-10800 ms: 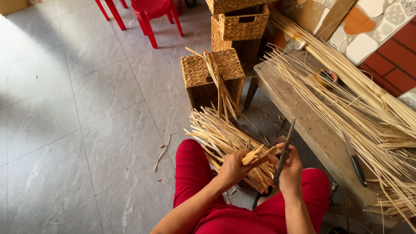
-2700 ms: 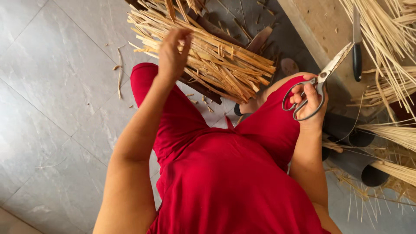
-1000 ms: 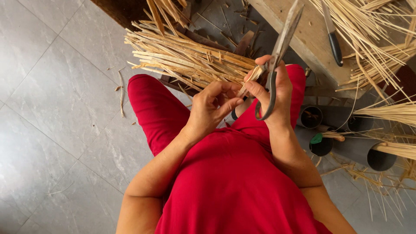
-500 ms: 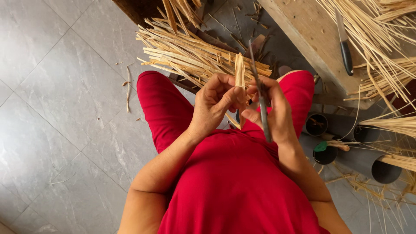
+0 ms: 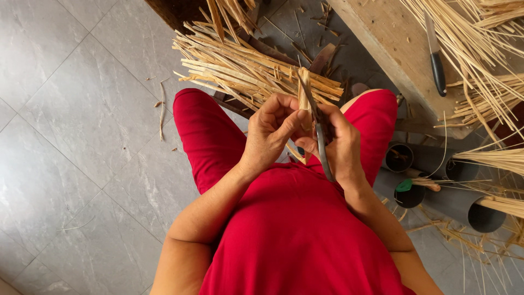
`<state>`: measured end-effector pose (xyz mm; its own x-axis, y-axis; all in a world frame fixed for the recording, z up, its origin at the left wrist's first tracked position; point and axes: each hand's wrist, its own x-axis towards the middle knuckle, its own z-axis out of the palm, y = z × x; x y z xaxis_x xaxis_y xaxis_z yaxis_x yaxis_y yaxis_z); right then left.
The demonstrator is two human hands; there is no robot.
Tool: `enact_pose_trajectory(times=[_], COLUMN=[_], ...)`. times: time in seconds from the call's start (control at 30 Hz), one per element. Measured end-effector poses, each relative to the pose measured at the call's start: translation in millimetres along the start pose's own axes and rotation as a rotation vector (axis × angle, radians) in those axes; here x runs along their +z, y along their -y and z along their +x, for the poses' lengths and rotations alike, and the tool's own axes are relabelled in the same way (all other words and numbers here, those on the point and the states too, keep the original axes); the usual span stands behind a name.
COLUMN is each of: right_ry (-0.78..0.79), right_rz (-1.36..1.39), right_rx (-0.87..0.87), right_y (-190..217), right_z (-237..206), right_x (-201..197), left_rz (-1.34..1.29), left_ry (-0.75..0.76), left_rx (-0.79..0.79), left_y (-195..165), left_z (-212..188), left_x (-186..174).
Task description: The person sits on the floor and uses shears to split long dried sticks into thinner strips. They repeatedly hold a stick with one hand and cut it lengthwise with the other, then place the split pieces into a nearby pile.
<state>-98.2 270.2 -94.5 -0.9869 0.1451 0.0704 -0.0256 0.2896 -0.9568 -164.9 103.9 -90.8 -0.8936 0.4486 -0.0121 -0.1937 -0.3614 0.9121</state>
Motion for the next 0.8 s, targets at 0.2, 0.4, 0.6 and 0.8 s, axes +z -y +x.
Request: enact_pose_trajectory(times=[0.2, 0.4, 0.6, 0.8], right_ry=[-0.028, -0.038, -0.045, -0.039], right_rz=[0.15, 0.017, 0.171, 0.231], right_rx=[0.019, -0.055, -0.02, -0.007], right_y=[-7.7, -10.9, -10.5, -4.8], right_z=[-1.7, 1.9, -2.2, -1.3], right_x=[6.4, 5.6, 5.3, 5.9], left_rz=[-0.011, 0.024, 0.007, -0.032], left_ry=[0.021, 0.056, 0.09, 0.106], left_rx=[-0.002, -0.018, -0.016, -0.047], left_y=[1.9, 2.3, 0.5, -2.4], left_z=[-0.3, -1.5, -1.1, -2.5], left_x=[-3.3, -2.5, -1.5, -2.4])
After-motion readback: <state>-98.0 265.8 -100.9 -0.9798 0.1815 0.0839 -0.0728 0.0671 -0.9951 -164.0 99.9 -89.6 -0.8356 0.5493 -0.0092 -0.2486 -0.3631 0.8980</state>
